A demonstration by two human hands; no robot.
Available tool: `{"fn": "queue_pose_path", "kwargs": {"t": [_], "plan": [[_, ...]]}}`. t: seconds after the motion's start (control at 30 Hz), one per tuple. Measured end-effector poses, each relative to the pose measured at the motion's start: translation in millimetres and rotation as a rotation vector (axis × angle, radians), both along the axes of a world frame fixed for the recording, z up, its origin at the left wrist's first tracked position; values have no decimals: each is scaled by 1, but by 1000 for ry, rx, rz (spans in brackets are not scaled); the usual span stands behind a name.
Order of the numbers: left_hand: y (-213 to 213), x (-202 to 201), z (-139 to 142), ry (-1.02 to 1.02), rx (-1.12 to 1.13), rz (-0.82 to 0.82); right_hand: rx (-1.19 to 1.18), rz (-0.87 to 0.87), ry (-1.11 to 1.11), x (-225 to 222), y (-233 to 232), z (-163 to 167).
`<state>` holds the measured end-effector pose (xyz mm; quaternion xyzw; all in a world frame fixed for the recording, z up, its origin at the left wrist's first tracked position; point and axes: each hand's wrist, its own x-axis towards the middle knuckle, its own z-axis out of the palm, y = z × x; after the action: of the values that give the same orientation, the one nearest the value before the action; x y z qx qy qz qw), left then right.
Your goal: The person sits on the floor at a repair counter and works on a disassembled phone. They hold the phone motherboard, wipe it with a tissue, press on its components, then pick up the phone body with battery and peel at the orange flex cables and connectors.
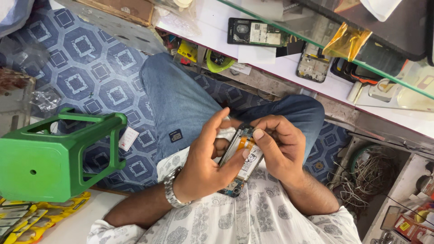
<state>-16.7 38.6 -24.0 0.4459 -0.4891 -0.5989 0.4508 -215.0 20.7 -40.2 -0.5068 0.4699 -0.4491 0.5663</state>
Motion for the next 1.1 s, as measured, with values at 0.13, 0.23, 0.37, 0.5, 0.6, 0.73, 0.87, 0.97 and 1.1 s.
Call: {"fn": "queue_pose_path", "kwargs": {"t": [0.13,0.23,0.37,0.5,0.6,0.73,0.87,0.97,1.1], "plan": [[-2,2,-6,158,101,-72,43,4,-62,-2,-5,2],[0,6,-7,80,26,-90,-21,62,-97,-2,-10,4],[0,6,-5,18,52,-66,-52,67,-45,-3,-13,6],[-3,2,-3,33,-76,12,-91,65,59,-3,-12,6],[-5,0,-1,58,-136,38,-115,58,53,0,-10,7],[-6,2,1,-143,-342,78,-154,77,70,4,-8,10],[-6,1,0,-116,-224,60,-190,77,133,5,-9,14],[-5,0,0,-110,-168,54,-203,92,133,5,-10,15],[-4,-2,0,-131,-190,70,-226,102,158,4,-11,15]]}}
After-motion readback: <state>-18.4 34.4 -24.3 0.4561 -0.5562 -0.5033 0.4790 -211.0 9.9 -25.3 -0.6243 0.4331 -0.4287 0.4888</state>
